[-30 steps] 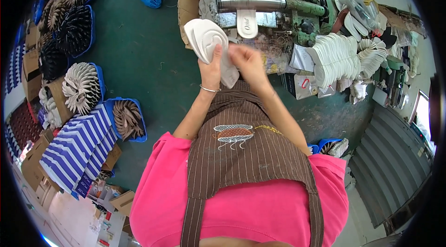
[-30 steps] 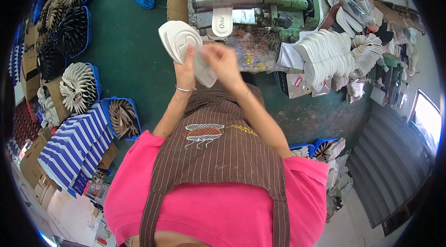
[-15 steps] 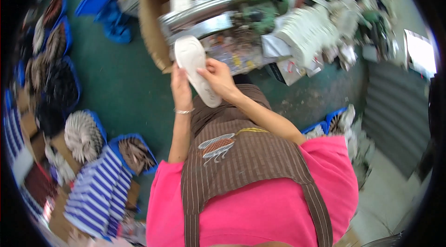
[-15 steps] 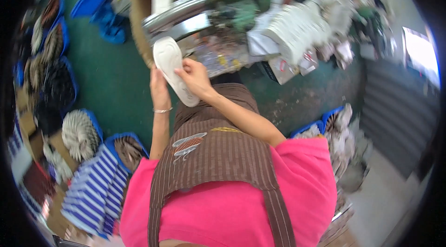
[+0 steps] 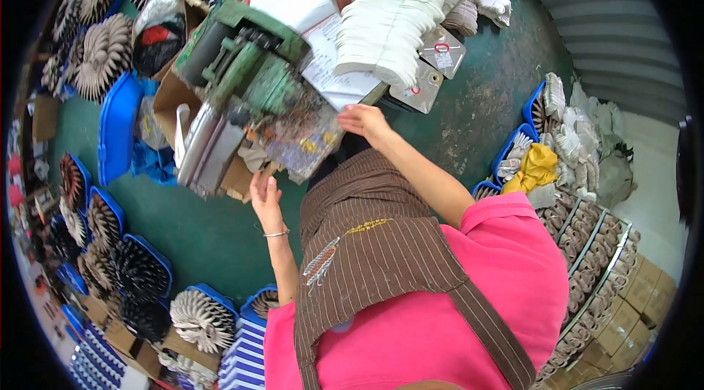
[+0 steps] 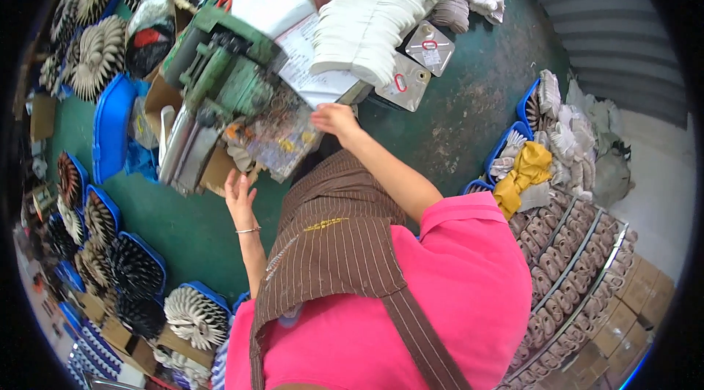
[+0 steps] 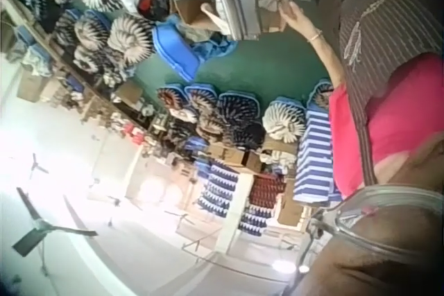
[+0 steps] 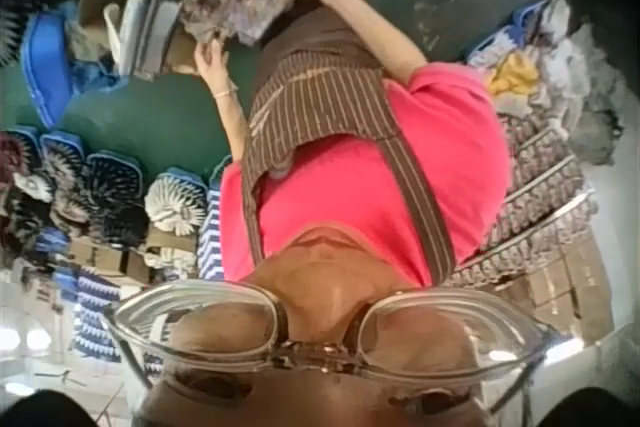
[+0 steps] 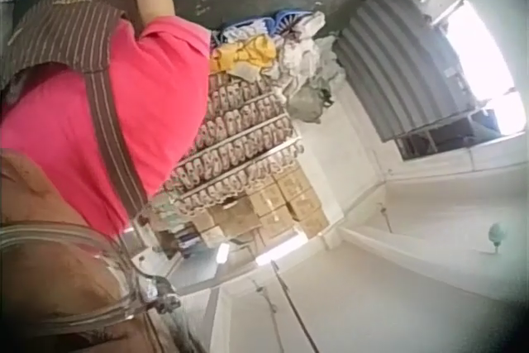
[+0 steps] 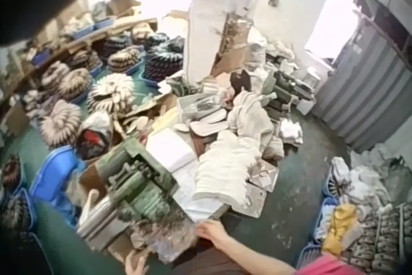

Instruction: The recorder is feeding shoe insoles into an industrial machine for processing and then stacking them.

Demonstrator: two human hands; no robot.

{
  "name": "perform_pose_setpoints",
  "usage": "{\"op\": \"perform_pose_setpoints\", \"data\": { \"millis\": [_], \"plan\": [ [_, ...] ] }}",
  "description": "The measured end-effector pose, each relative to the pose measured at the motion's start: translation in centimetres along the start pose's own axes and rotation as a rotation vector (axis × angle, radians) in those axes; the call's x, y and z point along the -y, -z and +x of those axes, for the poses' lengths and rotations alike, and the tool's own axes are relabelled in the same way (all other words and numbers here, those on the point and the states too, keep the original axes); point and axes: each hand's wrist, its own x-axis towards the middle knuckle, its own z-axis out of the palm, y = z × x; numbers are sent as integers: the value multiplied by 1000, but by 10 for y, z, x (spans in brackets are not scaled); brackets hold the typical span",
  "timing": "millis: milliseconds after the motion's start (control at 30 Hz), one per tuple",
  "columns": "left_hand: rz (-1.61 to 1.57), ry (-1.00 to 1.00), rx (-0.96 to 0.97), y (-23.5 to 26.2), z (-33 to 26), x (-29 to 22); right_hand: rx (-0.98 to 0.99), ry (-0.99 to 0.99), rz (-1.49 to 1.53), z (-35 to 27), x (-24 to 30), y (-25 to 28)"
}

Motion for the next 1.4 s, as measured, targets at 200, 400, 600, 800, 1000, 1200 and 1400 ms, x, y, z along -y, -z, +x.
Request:
{"op": "perform_pose_setpoints", "data": {
  "millis": [200,400,600,800,1000,1200,1400],
  "plan": [
    [253,-179,333,-135,50,-20,-163,-201,801,102,40,60],
    [855,-741,504,-330,123,-82,-250,-157,966,109,35,63],
    [1082,-1023,540,-511,215,-80,-216,-273,1094,90,65,65],
    [978,-847,765,-521,250,-88,-158,-327,1111,96,72,80],
    [1011,-898,191,-436,295,-154,-176,-331,1112,97,72,81],
    [1254,-1396,423,-514,274,-149,-164,-343,1118,95,78,81],
    [1510,-1217,789,-584,250,-106,-144,-379,1174,85,76,79]
  ]
}}
